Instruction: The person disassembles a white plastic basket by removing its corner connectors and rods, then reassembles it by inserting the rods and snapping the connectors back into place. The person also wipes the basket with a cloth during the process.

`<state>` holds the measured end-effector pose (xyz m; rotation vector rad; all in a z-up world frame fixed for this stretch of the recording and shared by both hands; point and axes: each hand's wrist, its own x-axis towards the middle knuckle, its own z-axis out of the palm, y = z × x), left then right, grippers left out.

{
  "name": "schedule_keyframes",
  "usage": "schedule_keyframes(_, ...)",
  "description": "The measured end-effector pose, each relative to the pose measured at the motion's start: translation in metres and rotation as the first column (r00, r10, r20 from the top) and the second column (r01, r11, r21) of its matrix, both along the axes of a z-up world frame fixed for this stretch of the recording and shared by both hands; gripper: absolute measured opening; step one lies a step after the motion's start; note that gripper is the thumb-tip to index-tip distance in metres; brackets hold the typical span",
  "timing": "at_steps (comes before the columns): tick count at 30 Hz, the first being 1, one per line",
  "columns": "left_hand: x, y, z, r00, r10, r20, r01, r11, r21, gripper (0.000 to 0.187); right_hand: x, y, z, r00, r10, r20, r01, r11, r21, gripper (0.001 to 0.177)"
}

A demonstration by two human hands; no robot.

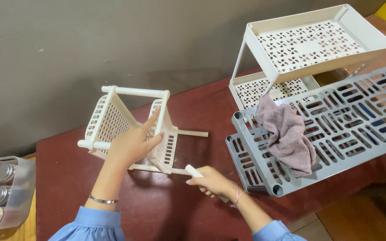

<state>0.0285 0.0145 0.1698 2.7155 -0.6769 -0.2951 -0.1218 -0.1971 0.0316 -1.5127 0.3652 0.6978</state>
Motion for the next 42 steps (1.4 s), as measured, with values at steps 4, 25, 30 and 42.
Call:
schedule_keyframes(4, -0.001, -0.004, 0.003, 1.000, 0.025, -0.009, -0.025, 0.999, 0.040, 0.078, -0.025, -0.006, -0.014, 0.965, -0.220, 0.144, 0.178, 0.948, 0.262, 0.018)
schedule_keyframes(25, -0.050, -0.044, 0.023, 0.689, -0.189, 0.699, 0.372, 0.921, -0.118, 0.059, -0.089, -0.013, 0.160, 0.570, -0.562, 0.600, 0.513, 0.813, 0.274, 0.040)
schedule_keyframes(30, -0.114, -0.077, 0.070, 0.823, -0.568, -0.026, 0.425, 0.645, -0.635, 0.068, -0.115, -0.037, 0.160, 0.374, -0.656, 0.656, 0.629, 0.699, 0.340, 0.038)
schedule_keyframes(42, -0.221, -0.220, 0.095, 0.611, -0.792, 0.012, 0.513, 0.385, -0.767, 0.044, -0.233, -0.158, 0.164, 0.124, -0.828, 0.547, 0.756, 0.436, 0.489, 0.040)
